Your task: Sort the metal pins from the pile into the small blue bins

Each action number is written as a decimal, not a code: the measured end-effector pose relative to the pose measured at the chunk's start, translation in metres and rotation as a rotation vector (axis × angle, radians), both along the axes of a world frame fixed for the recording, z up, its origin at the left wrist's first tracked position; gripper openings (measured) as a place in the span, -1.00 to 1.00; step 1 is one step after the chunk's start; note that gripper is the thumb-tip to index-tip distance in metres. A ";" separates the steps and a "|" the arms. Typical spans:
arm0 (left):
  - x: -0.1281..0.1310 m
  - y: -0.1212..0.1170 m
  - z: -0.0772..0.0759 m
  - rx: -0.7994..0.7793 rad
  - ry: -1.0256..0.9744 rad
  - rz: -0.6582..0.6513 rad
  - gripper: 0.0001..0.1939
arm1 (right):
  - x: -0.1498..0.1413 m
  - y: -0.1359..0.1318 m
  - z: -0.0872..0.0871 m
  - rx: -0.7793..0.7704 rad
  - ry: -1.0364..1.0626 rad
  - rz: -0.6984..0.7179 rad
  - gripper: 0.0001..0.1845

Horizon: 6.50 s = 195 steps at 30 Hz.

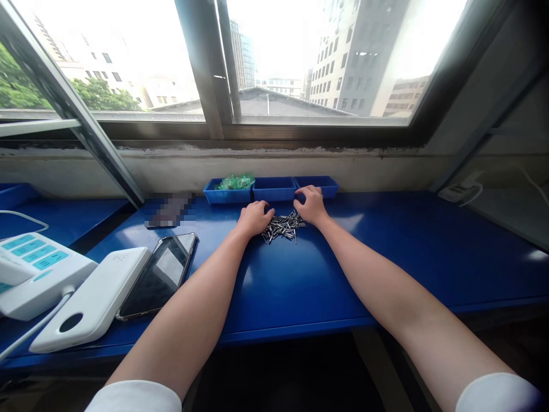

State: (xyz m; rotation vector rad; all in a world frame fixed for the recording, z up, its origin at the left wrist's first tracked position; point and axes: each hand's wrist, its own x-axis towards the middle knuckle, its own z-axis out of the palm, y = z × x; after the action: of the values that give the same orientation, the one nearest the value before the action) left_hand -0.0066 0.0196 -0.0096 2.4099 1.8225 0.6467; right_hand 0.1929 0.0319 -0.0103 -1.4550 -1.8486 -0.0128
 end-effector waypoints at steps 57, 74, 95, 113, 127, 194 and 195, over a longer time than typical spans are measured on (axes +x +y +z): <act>0.004 -0.008 0.008 0.225 -0.277 -0.234 -0.74 | -0.016 -0.013 0.007 -0.163 0.285 0.377 -0.53; 0.005 -0.008 0.009 0.154 -0.185 0.001 -0.65 | -0.004 -0.011 0.011 0.073 0.290 0.170 -0.72; 0.000 0.000 0.000 0.016 -0.030 0.016 -0.68 | 0.006 0.002 -0.003 -0.076 -0.080 -0.025 -0.42; -0.001 0.002 -0.001 0.042 0.004 -0.027 -0.67 | -0.014 -0.006 -0.002 -0.162 -0.152 0.438 -0.84; 0.001 -0.004 0.002 0.061 -0.050 -0.024 -0.71 | -0.017 -0.010 0.000 -0.009 -0.068 0.428 -0.81; 0.005 -0.013 0.011 0.124 -0.156 -0.074 -0.67 | -0.004 -0.010 0.011 -0.175 0.620 0.426 -0.71; 0.005 -0.013 0.010 0.129 -0.168 -0.051 -0.65 | -0.002 -0.008 0.011 -0.123 0.609 0.373 -0.70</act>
State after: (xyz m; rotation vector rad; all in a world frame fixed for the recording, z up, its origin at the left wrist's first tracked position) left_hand -0.0012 0.0064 0.0008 2.3867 1.6968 0.9576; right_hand 0.1911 0.0236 0.0003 -1.0123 -1.5872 0.6632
